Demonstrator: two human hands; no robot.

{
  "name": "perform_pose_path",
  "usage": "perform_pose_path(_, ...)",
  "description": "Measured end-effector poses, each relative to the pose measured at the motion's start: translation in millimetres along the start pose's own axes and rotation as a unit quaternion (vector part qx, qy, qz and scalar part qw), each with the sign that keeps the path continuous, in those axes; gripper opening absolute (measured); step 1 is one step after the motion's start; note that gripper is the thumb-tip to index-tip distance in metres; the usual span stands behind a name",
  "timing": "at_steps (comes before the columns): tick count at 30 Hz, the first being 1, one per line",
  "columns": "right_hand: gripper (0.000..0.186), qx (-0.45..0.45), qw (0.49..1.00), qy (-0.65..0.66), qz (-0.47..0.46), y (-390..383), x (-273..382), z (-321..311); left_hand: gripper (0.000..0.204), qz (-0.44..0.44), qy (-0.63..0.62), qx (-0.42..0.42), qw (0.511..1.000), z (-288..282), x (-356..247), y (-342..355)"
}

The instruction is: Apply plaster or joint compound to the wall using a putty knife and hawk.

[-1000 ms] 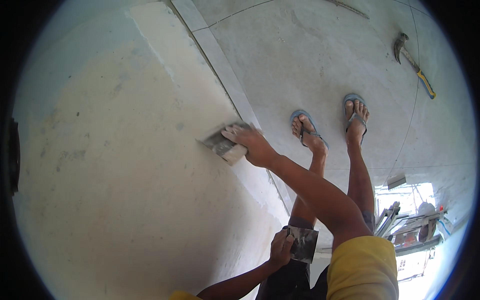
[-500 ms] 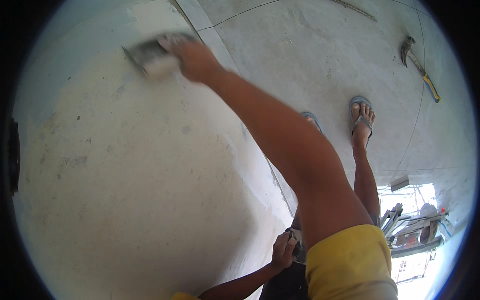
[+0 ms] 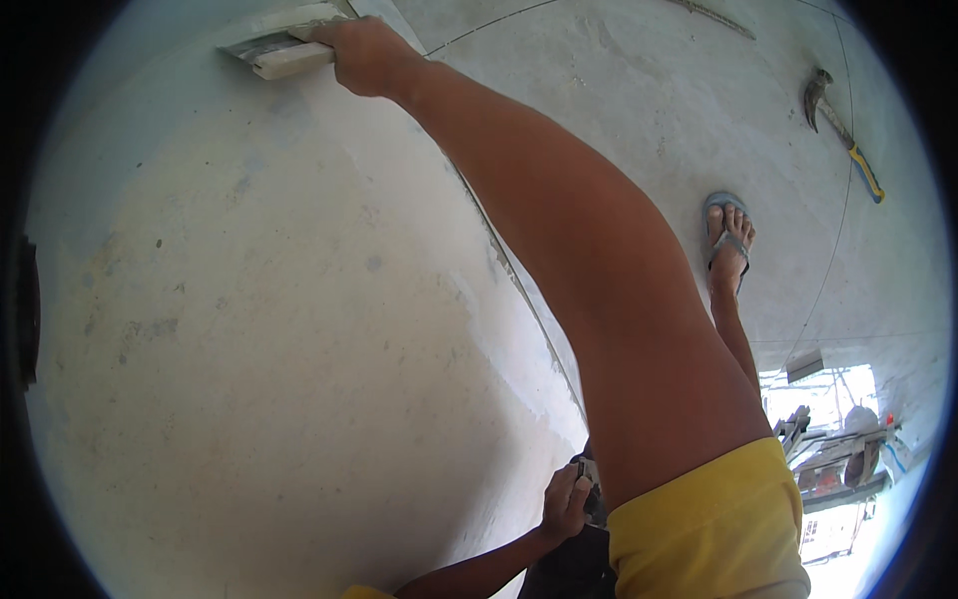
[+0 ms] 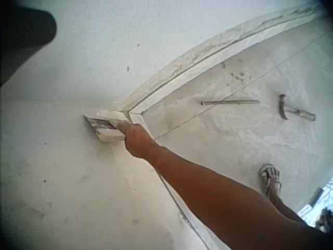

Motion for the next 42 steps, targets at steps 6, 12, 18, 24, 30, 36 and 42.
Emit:
perform_pose_path(6, 0.070, 0.115, 0.992, -0.050, -0.001, -123.2, -0.4, -4.9, 0.024, -0.029, -0.029, 0.016, 0.999, 3.9, 14.0, -7.3)
perform_pose_path(12, 0.078, 0.203, 0.969, -0.016, 0.140, -303.1, 16.7, -48.4, 0.027, -0.051, -0.090, 0.023, 0.994, 12.6, 37.0, -23.5)
perform_pose_path(18, 0.074, 0.267, 0.951, -0.003, 0.156, -428.7, 31.4, -90.0, 0.037, -0.186, -0.114, 0.013, 0.976, 33.9, 62.8, -47.1)
perform_pose_path(24, 0.064, 0.300, 0.910, 0.069, 0.276, -454.9, 69.3, -194.2, 0.049, -0.348, -0.453, -0.214, 0.793, 31.1, 112.2, -38.5)
perform_pose_path(30, 0.071, 0.312, 0.918, 0.129, 0.207, -406.9, 124.3, -276.1, 0.049, -0.281, -0.500, -0.083, 0.815, 41.2, 114.6, 48.2)
perform_pose_path(36, 0.074, 0.409, 0.908, -0.073, -0.044, -426.6, 106.3, -306.4, 0.046, -0.250, -0.529, -0.018, 0.811, 35.9, 59.7, 65.3)
perform_pose_path(42, 0.055, 0.316, 0.886, -0.054, 0.335, -446.4, 45.3, -351.3, 0.047, -0.127, -0.531, -0.087, 0.833, 15.3, 42.2, 46.3)
Point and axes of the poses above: each hand's wrist, its own y-axis towards the middle knuckle, its own z-axis out of the palm, x = y × z, the point moved 7 cm from there along y, towards the middle knuckle, and after that the axes turned 14 degrees about -x, right-handed, at the moved point
